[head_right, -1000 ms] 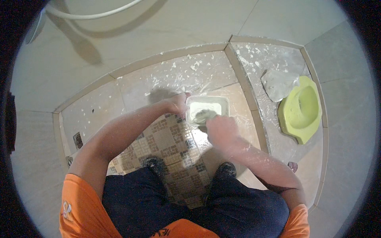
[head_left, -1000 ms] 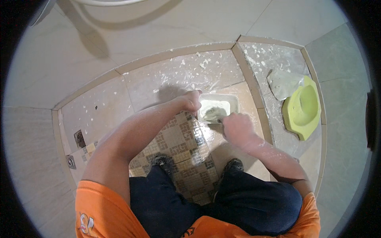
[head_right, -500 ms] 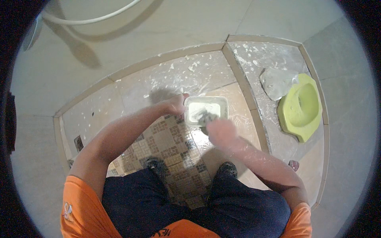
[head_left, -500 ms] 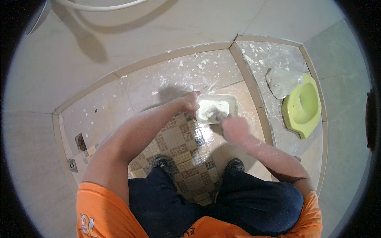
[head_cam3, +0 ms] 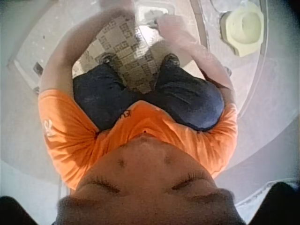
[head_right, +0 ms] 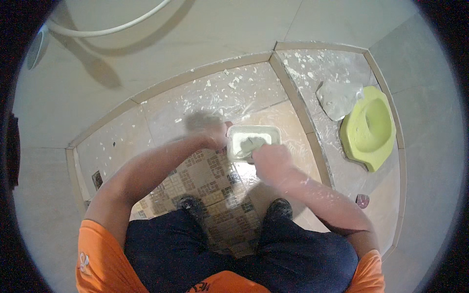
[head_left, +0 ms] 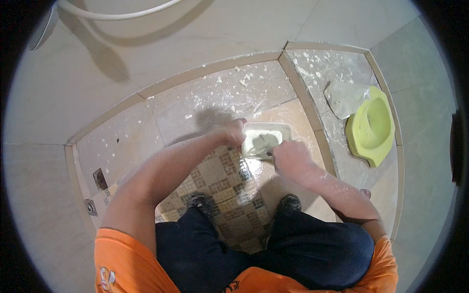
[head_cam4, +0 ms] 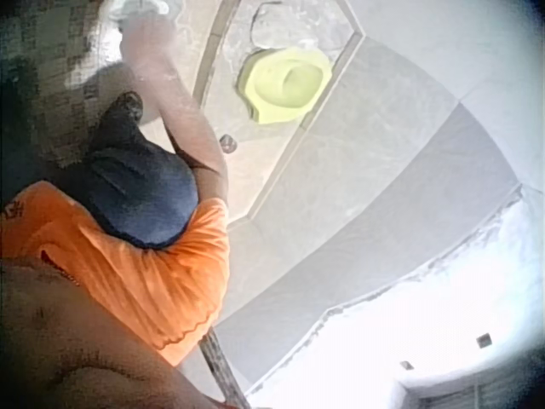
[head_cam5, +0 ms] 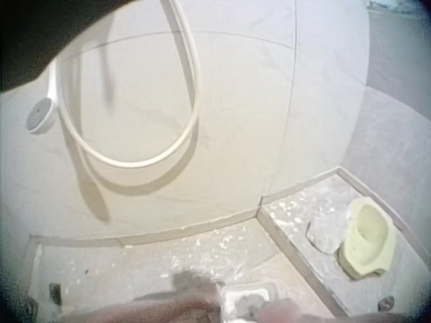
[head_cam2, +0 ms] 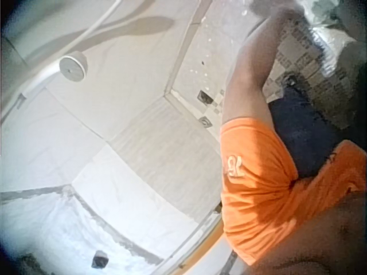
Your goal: The person mixes white plaster in a container using a putty knife and then applies the mixture to the tiled bathroom wall.
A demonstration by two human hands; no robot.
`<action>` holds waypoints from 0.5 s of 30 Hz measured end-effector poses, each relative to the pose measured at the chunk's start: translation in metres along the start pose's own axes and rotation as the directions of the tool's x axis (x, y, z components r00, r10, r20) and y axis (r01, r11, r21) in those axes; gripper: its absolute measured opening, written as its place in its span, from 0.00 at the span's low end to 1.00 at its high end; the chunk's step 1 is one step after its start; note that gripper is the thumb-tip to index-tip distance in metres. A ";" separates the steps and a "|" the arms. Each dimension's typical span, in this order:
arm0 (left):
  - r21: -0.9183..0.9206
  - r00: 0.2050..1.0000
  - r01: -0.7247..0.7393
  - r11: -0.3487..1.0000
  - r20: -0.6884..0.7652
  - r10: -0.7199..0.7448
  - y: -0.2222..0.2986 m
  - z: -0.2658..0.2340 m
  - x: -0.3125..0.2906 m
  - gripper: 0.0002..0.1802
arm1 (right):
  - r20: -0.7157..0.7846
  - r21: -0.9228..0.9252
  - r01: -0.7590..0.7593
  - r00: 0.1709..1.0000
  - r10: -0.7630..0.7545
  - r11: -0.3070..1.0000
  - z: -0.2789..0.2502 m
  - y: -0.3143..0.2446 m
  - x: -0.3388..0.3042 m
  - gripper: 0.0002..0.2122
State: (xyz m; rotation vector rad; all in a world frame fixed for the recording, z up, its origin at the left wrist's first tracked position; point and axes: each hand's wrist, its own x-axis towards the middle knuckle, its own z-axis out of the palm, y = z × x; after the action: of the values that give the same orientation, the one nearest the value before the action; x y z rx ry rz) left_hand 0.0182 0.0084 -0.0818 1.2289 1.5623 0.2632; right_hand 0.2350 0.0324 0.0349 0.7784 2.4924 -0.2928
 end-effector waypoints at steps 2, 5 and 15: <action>-0.081 0.999 0.038 0.996 -0.001 -0.038 -0.012 0.009 0.004 0.29 | -0.055 0.025 -0.013 0.998 0.014 1.000 -0.030 0.005 -0.008 0.08; -0.182 0.989 0.131 0.975 0.096 -0.115 0.002 0.006 0.000 0.29 | -0.061 0.012 -0.053 0.997 0.053 0.999 -0.028 0.022 -0.012 0.07; 0.069 0.989 -0.122 0.990 -0.073 0.127 -0.026 0.020 0.025 0.38 | -0.174 0.113 -0.014 0.984 0.034 0.994 0.024 -0.009 0.000 0.09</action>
State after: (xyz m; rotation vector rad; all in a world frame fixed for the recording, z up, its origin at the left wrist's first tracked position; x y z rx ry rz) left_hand 0.0226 0.0081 -0.1228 1.3834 1.5722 0.3470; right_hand 0.2396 0.0168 0.0157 0.9144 2.6477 -0.3714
